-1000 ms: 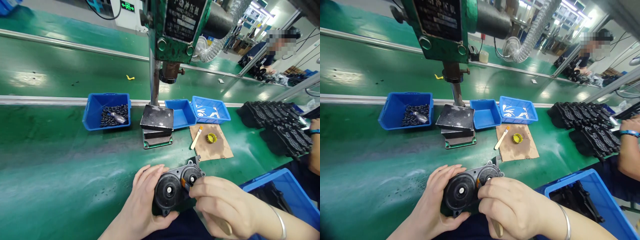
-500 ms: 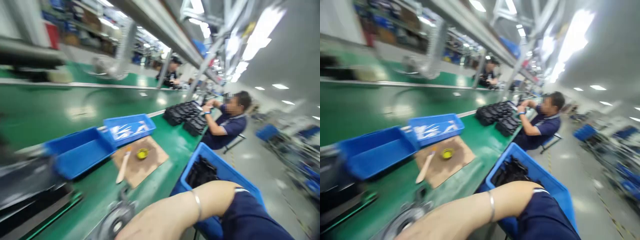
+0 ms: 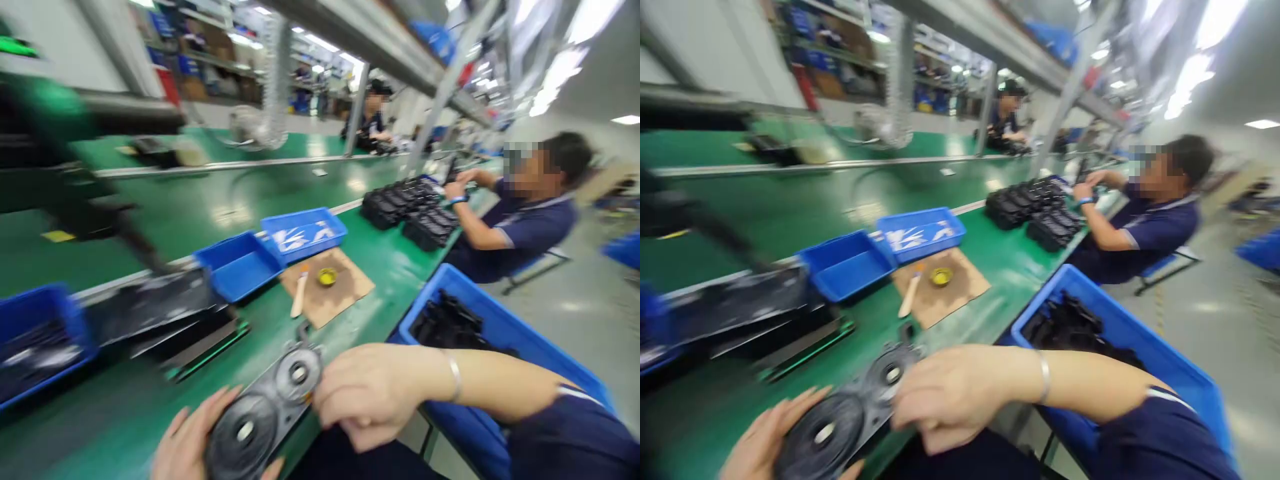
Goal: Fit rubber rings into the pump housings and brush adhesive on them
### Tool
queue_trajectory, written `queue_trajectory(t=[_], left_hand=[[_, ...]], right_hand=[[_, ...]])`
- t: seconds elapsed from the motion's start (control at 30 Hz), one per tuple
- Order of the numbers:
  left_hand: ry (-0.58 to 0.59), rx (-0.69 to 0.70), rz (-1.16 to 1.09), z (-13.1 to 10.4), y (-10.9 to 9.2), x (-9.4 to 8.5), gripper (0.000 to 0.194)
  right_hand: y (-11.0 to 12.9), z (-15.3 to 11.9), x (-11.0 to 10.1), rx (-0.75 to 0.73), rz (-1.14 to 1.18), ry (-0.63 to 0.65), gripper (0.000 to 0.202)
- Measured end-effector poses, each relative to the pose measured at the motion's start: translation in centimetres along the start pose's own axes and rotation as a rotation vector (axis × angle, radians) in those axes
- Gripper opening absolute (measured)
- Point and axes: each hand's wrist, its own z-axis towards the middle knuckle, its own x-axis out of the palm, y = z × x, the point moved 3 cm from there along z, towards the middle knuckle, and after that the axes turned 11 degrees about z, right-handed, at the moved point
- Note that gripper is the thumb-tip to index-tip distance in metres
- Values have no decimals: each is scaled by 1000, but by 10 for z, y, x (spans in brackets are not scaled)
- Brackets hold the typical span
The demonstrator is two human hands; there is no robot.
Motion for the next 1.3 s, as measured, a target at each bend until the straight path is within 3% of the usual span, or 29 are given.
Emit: queue_trajectory(t=[0.07, 0.13, 0.27, 0.4, 0.6, 0.9, 1.1, 1.3], left_hand=[[63, -97, 109, -21, 8, -24, 74], [66, -148, 124, -28, 5, -32, 81], [28, -139, 115, -21, -5, -29, 87], [38, -126, 96, -21, -6, -29, 87], [49, -126, 83, -26, -3, -28, 88], [51, -126, 72, -23, -3, -29, 83], [61, -120, 82, -21, -1, -29, 83], [58, -101, 111, -19, -2, -30, 81]], right_hand=[[-2, -9, -8, 73, 97, -140, 16], [-3, -16, -15, 127, 121, -166, 25], [0, -15, -26, 177, 223, -223, 30], [1, -6, -17, 184, 465, -307, 30], [-7, -1, -2, 161, 404, -249, 21], [-6, -16, -21, 238, 339, -165, 26], [-32, -23, -27, 290, 309, -313, 22], [-47, -25, -20, 333, 511, -563, 24]])
